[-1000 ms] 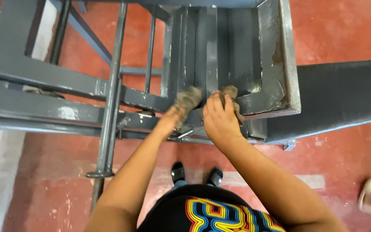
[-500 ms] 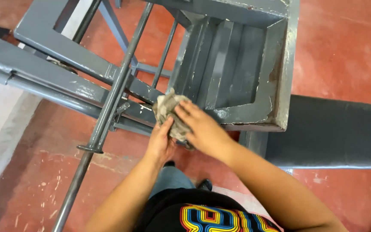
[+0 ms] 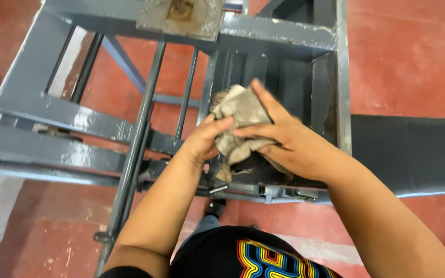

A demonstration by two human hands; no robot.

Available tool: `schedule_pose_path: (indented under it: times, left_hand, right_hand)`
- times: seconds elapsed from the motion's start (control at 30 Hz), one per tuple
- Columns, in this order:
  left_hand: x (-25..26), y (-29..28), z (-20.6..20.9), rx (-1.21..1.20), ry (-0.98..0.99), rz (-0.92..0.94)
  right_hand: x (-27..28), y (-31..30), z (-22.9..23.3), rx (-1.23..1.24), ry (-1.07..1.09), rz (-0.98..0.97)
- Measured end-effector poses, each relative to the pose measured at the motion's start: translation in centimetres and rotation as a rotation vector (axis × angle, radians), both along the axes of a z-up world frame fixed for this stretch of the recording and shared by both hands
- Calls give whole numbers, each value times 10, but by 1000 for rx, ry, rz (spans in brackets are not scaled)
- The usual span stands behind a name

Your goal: Wiping down and cleaning a metal gym machine using a cloth.

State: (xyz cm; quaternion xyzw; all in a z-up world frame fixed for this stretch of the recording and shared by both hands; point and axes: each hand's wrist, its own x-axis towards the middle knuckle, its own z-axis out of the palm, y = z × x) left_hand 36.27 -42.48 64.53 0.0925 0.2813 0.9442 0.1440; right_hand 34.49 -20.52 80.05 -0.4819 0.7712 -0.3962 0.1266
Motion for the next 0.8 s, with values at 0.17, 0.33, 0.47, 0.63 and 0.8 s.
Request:
schedule_pose_path:
  times: [0.17, 0.33, 0.47, 0.63, 0.8]
  left_hand:
    - [-36, 9, 39, -1020, 692, 951]
    - [-20, 79, 9, -1195, 1026, 833]
    - [-53, 63, 12, -953, 918, 810]
    - [-68, 47, 15, -1217, 999, 721]
    - [-40, 78, -15, -1944, 737, -63]
  right_hand:
    - [-30, 32, -40, 33, -212, -572]
    - [-14, 21, -36, -323, -935, -806]
    - [-2, 21, -5, -321, 45, -819]
    - [8, 26, -5, -496, 413, -890]
    - [8, 25, -7, -456, 369, -839]
